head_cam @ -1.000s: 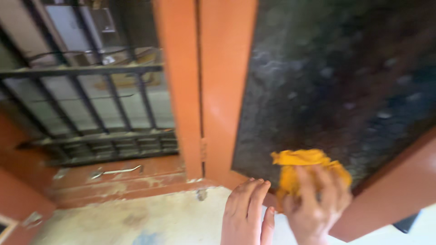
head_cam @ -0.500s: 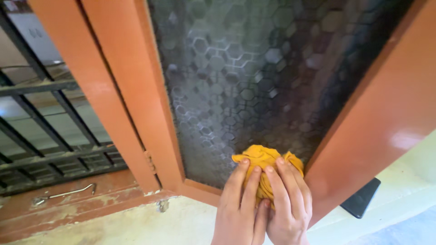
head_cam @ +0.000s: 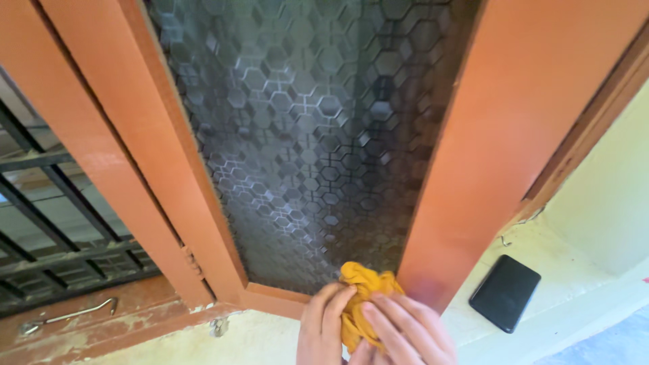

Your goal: The person wipes a textured glass door with a yellow cloth. They clean the glass surface and the door frame systematically from top to bottom.

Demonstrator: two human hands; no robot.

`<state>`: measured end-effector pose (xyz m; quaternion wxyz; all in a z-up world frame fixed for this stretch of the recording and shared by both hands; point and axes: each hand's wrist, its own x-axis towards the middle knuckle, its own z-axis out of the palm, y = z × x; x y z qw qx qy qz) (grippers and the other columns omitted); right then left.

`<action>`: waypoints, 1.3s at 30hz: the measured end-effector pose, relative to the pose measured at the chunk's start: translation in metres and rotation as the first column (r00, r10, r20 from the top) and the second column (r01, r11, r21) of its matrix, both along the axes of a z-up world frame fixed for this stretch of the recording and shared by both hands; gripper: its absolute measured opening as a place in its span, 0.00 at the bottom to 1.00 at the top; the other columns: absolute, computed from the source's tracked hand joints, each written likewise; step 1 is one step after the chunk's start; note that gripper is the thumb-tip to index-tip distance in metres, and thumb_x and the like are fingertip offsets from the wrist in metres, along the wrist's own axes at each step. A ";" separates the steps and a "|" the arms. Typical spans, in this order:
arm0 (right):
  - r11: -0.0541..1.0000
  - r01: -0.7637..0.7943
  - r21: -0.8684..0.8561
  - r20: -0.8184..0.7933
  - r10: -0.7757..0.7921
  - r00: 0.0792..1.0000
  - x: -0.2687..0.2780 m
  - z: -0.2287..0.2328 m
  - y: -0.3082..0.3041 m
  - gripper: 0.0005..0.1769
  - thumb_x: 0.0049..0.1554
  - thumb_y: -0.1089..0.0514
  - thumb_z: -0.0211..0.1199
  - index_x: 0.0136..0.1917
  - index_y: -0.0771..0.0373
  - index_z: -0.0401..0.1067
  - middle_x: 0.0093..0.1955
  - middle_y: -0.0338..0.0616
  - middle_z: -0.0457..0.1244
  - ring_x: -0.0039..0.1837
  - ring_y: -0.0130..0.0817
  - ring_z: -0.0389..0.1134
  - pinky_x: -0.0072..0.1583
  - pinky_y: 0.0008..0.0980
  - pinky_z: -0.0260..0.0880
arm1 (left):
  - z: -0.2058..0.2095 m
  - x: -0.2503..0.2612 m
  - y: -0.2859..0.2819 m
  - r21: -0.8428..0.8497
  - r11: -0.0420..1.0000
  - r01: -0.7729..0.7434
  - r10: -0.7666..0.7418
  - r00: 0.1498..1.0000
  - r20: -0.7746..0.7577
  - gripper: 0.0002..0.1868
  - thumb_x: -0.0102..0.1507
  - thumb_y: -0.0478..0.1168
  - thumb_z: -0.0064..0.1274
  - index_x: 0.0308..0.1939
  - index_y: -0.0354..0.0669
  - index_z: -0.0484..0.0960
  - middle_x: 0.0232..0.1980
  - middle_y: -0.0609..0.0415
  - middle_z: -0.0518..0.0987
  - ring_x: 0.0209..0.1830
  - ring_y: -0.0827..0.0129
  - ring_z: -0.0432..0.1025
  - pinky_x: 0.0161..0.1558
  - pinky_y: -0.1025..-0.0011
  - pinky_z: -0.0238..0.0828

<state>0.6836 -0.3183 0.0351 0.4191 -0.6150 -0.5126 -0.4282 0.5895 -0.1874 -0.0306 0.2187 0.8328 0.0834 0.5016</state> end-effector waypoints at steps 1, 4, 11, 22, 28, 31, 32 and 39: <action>0.998 0.013 0.058 -0.009 -0.012 1.000 -0.002 0.004 -0.006 0.20 0.46 0.55 0.67 0.53 0.58 0.76 0.53 0.42 0.68 0.53 0.46 0.73 0.60 0.39 0.74 | 0.005 0.004 -0.004 -0.028 0.998 0.058 -0.056 0.996 0.075 0.37 0.62 0.58 0.55 0.66 0.36 0.73 0.63 0.38 0.74 0.63 0.46 0.72 0.65 0.54 0.67; 0.996 0.080 0.050 0.117 -0.085 0.989 0.043 0.050 -0.053 0.22 0.44 0.57 0.69 0.54 0.60 0.76 0.57 0.47 0.61 0.56 0.48 0.70 0.62 0.45 0.72 | 0.032 0.021 -0.017 -0.065 0.982 0.176 -0.157 0.962 0.225 0.39 0.67 0.60 0.50 0.71 0.33 0.67 0.67 0.36 0.73 0.67 0.44 0.72 0.70 0.53 0.66; 0.906 -0.128 0.404 -0.484 0.330 0.810 0.062 0.093 -0.032 0.35 0.48 0.71 0.65 0.68 0.66 0.59 0.62 0.46 0.58 0.64 0.32 0.61 0.64 0.30 0.64 | 0.104 0.062 -0.075 -0.035 0.999 -0.039 0.044 0.988 0.150 0.38 0.62 0.42 0.59 0.71 0.27 0.63 0.68 0.31 0.68 0.66 0.39 0.69 0.66 0.52 0.66; 0.662 -0.051 0.748 -0.577 0.686 0.444 0.049 0.021 -0.016 0.29 0.47 0.73 0.65 0.63 0.71 0.66 0.53 0.49 0.70 0.52 0.33 0.75 0.57 0.30 0.75 | 0.069 0.103 -0.097 -0.057 0.929 -0.365 0.364 0.881 0.302 0.38 0.55 0.40 0.63 0.67 0.29 0.70 0.62 0.37 0.74 0.54 0.48 0.73 0.53 0.60 0.75; 0.911 -0.153 0.383 -0.520 0.350 0.779 0.058 0.061 -0.029 0.30 0.46 0.66 0.75 0.60 0.71 0.66 0.48 0.45 0.68 0.47 0.29 0.70 0.51 0.26 0.71 | 0.042 0.100 -0.096 -0.087 0.970 -0.229 0.245 0.913 0.326 0.43 0.55 0.42 0.62 0.72 0.28 0.67 0.64 0.34 0.73 0.59 0.47 0.73 0.61 0.60 0.73; 0.947 -0.057 0.316 -0.493 0.215 0.843 0.065 0.115 -0.026 0.26 0.48 0.60 0.77 0.56 0.67 0.68 0.40 0.38 0.66 0.38 0.25 0.67 0.44 0.25 0.69 | 0.030 0.093 -0.092 -0.016 0.989 -0.145 0.143 0.938 0.317 0.52 0.51 0.50 0.62 0.72 0.22 0.61 0.64 0.30 0.70 0.60 0.45 0.70 0.63 0.59 0.66; 0.924 -0.085 0.372 -0.486 0.273 0.830 0.067 0.135 -0.024 0.24 0.51 0.60 0.76 0.55 0.66 0.67 0.39 0.37 0.66 0.38 0.24 0.67 0.43 0.25 0.68 | 0.025 0.094 -0.091 0.002 0.987 -0.164 0.155 0.936 0.315 0.53 0.50 0.51 0.61 0.72 0.21 0.61 0.64 0.29 0.70 0.61 0.45 0.70 0.64 0.58 0.65; 0.834 -0.293 0.467 -0.117 0.387 0.915 0.074 0.236 -0.015 0.20 0.70 0.61 0.72 0.64 0.70 0.64 0.56 0.42 0.64 0.54 0.25 0.65 0.59 0.23 0.67 | 0.004 0.149 -0.076 -0.585 0.809 -0.061 0.361 0.837 0.412 0.10 0.67 0.30 0.56 0.50 0.25 0.79 0.58 0.35 0.82 0.62 0.52 0.80 0.65 0.60 0.74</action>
